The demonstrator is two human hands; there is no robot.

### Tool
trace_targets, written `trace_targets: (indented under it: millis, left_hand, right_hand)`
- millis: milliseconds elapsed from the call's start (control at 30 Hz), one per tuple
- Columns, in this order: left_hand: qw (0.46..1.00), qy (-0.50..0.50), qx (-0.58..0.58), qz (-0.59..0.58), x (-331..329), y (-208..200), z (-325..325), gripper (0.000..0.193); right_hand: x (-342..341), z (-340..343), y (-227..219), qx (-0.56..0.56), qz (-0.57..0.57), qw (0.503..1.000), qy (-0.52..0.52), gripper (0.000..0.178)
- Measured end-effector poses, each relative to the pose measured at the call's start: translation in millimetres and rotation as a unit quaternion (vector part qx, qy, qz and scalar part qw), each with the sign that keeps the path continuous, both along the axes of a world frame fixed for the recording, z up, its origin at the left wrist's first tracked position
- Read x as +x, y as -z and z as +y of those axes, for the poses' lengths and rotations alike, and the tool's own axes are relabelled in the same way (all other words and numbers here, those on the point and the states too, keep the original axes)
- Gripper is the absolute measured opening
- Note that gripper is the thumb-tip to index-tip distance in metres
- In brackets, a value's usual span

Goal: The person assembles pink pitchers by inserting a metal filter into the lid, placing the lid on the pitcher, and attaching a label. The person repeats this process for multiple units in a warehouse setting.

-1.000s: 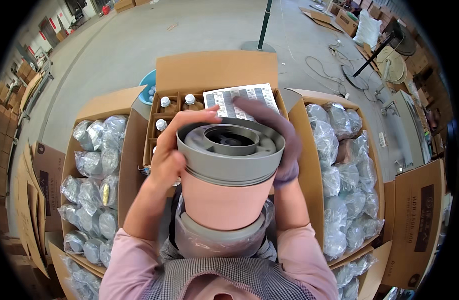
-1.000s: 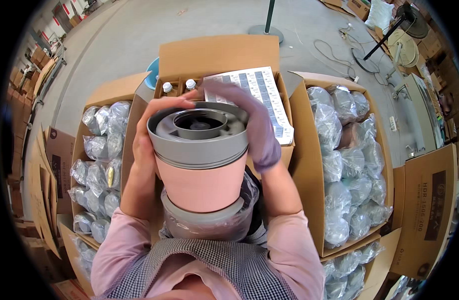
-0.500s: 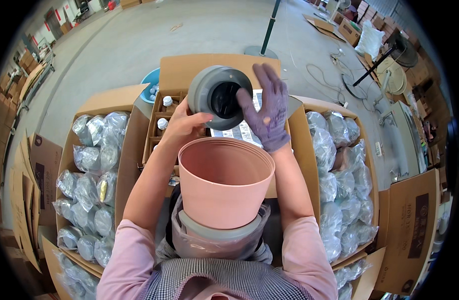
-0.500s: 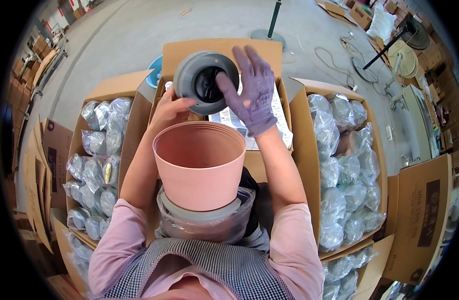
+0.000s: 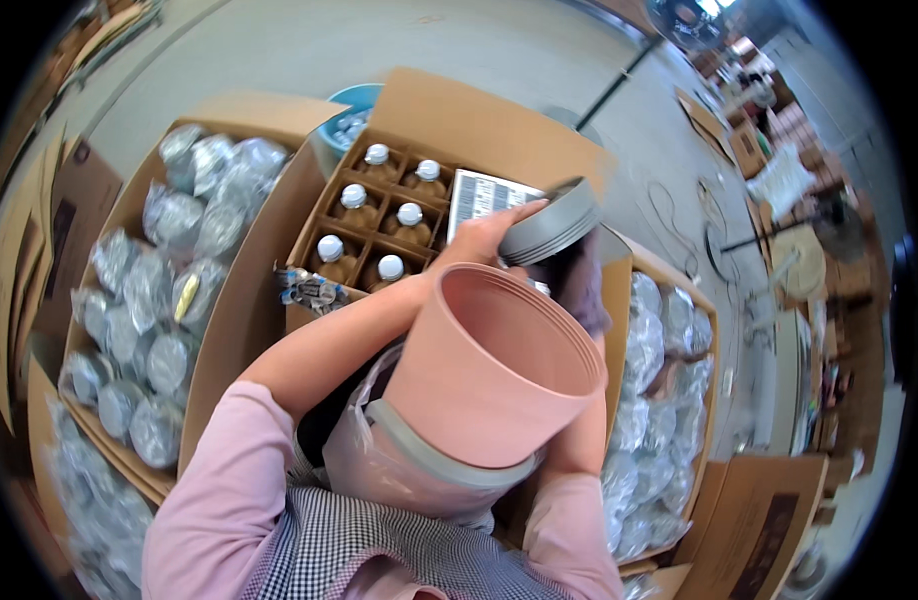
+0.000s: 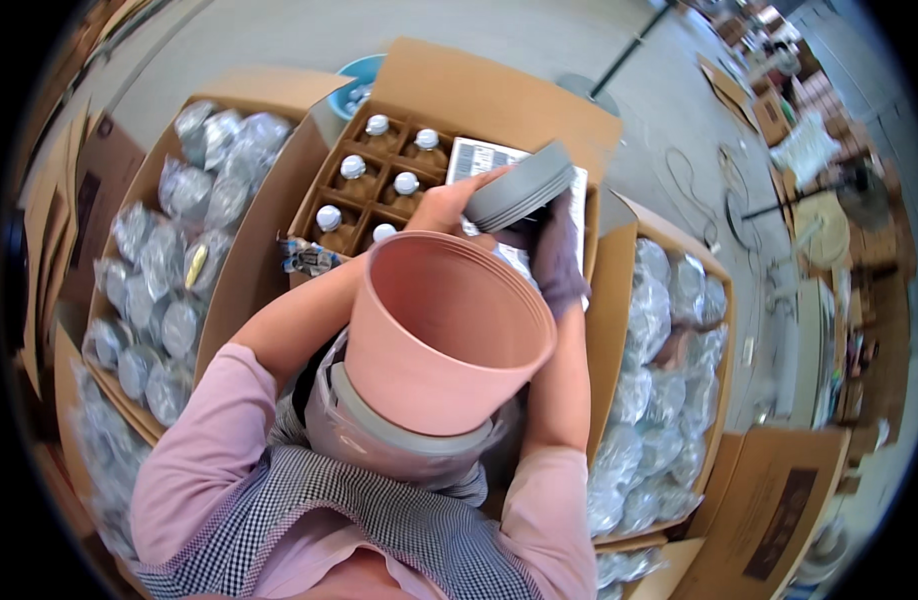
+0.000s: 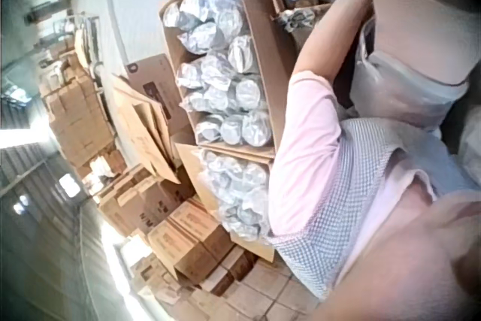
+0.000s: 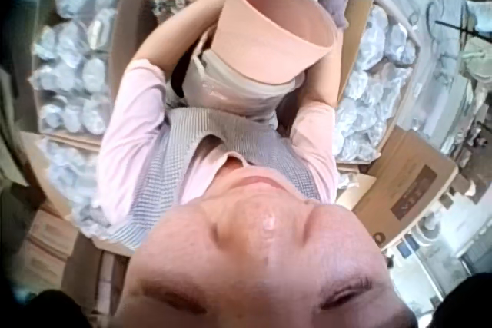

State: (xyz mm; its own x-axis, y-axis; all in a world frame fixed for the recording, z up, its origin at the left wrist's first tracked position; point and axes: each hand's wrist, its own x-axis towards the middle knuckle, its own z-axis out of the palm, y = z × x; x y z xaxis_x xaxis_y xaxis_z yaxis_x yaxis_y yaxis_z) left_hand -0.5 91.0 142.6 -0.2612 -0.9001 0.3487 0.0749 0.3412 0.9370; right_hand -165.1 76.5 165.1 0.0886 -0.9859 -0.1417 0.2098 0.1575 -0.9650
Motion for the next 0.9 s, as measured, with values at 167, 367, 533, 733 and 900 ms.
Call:
trace_targets:
  millis: [167, 367, 533, 733, 900]
  left_hand:
    - [0.986, -0.089, -0.139, 0.008, -30, 3, 7, 0.053]
    - [0.988, -0.055, -0.144, -0.031, -41, 35, -5, 0.068]
    - [0.987, -0.088, -0.119, 0.063, -45, 21, 5, 0.066]
    - [0.878, -0.139, -0.420, -0.182, -42, 46, -15, 0.048]
    - [0.889, -0.106, -0.369, -0.251, -19, 56, -23, 0.059]
  right_hand:
    - [-18, 6, 35, -0.277, 0.235, 0.928, 0.081, 0.058]
    - [-54, -10, 52, -0.073, -0.115, 0.988, -0.067, 0.060]
    - [-46, -10, 51, -0.043, -0.062, 0.997, -0.025, 0.062]
    - [-59, -17, 64, -0.042, 0.019, 0.999, 0.008, 0.066]
    - [-67, -42, 81, 0.041, -0.022, 0.999, -0.004, 0.071]
